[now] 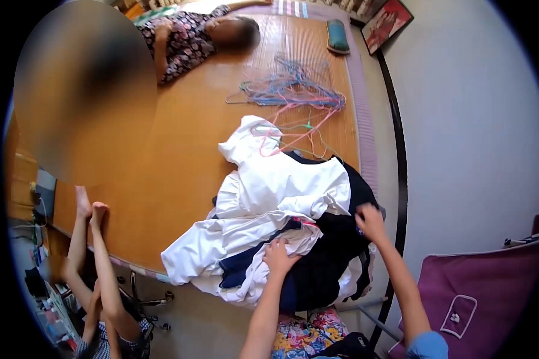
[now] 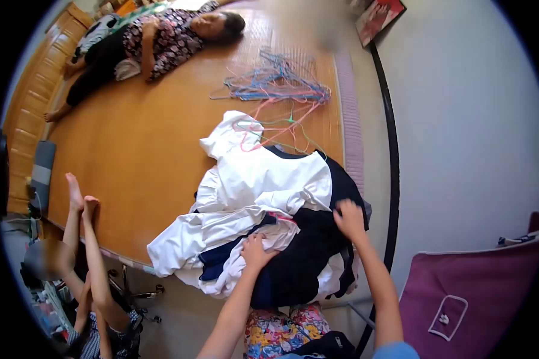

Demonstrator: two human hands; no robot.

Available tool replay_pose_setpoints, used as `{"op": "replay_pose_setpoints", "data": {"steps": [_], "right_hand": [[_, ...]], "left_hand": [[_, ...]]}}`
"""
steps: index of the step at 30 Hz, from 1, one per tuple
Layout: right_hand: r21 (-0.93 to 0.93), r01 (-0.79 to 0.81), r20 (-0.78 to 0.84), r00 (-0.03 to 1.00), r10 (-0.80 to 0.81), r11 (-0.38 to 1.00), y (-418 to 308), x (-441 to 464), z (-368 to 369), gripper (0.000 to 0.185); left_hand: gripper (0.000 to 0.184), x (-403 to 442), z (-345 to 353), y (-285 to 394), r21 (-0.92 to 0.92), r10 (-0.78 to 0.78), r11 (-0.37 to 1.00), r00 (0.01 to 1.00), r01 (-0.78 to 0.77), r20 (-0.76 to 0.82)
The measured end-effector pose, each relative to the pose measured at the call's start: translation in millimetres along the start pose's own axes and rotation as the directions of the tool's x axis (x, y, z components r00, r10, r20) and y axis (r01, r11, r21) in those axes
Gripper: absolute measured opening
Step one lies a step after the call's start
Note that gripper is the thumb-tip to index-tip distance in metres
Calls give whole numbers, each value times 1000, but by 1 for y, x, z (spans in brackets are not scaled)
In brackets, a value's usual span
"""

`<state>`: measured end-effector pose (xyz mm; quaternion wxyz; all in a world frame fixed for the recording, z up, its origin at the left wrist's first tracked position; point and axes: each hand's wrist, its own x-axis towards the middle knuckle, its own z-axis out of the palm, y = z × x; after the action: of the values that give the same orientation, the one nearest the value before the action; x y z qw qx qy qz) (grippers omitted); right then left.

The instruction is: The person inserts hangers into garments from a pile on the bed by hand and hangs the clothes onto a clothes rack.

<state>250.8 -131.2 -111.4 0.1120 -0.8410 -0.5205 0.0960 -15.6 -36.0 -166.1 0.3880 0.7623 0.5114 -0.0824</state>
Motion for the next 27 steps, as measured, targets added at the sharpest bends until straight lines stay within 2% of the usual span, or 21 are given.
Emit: {"op": "replay_pose_setpoints", "data": {"steps": [1,2,3,5,6,8,11,13,15,16,17,18,19,20,21,22,23,24,25,26,27], "right_hand": [[33,-28,-69,997,30,999,8,37,17,19],[4,-57,-137,989,57,998,24,66,44,23],[-24,-125,-105,987,122,992,36,94,64,31],[-99,-262,-1,965,264,960,44,141,92,47],[-101,-254,12,966,257,962,46,159,102,47],[-194,-419,36,900,433,887,47,185,117,61],[-179,-431,135,880,456,884,59,205,125,71],[-238,-369,209,884,418,898,61,208,123,75],[-370,-244,253,902,350,896,58,206,113,80],[-353,-195,269,916,299,915,61,205,114,82],[-376,-166,262,925,276,912,64,204,120,79],[-368,-144,260,933,250,919,67,203,124,72],[-355,-109,262,942,211,928,67,201,126,66],[-374,-104,220,955,197,922,55,196,115,45],[-331,-120,258,943,212,936,43,193,98,28],[-345,-52,204,970,129,937,26,184,78,20],[-197,54,142,990,-26,979,31,179,75,24],[-170,127,63,991,-118,977,73,192,106,23],[-289,137,101,989,-112,947,87,199,105,23],[-235,47,179,984,-5,971,138,220,124,25],[-156,-4,43,999,11,988,122,206,89,26]], "left_hand": [[54,10,-4,1,15,-81,997,993,80,87],[54,21,4,-3,18,-145,989,985,144,94],[54,32,12,-9,24,-208,978,974,207,91],[76,48,26,-5,120,-319,943,945,310,71],[80,54,25,-3,130,-337,937,938,325,82],[86,57,25,3,109,-355,932,932,346,75],[89,63,30,2,101,-410,910,910,403,61],[76,62,35,1,144,-389,912,921,384,6],[74,61,35,2,109,-396,912,918,394,-4],[79,61,36,2,81,-393,916,919,393,-19],[84,61,35,3,50,-391,918,920,392,-43],[75,59,29,8,75,-373,923,925,378,-65],[75,58,29,10,49,-397,913,911,404,-107],[66,55,31,10,40,-366,928,925,371,-102],[56,51,31,5,30,-356,932,927,362,-115],[36,50,41,-3,49,-303,948,939,315,-163],[24,46,40,-3,2,-310,949,931,316,-192],[29,43,44,-3,-25,-364,929,904,369,-225],[39,29,36,3,19,-305,947,918,320,-255],[48,23,39,6,-4,-281,956,912,293,-299],[52,18,46,5,18,-241,966,920,259,-308]]}}
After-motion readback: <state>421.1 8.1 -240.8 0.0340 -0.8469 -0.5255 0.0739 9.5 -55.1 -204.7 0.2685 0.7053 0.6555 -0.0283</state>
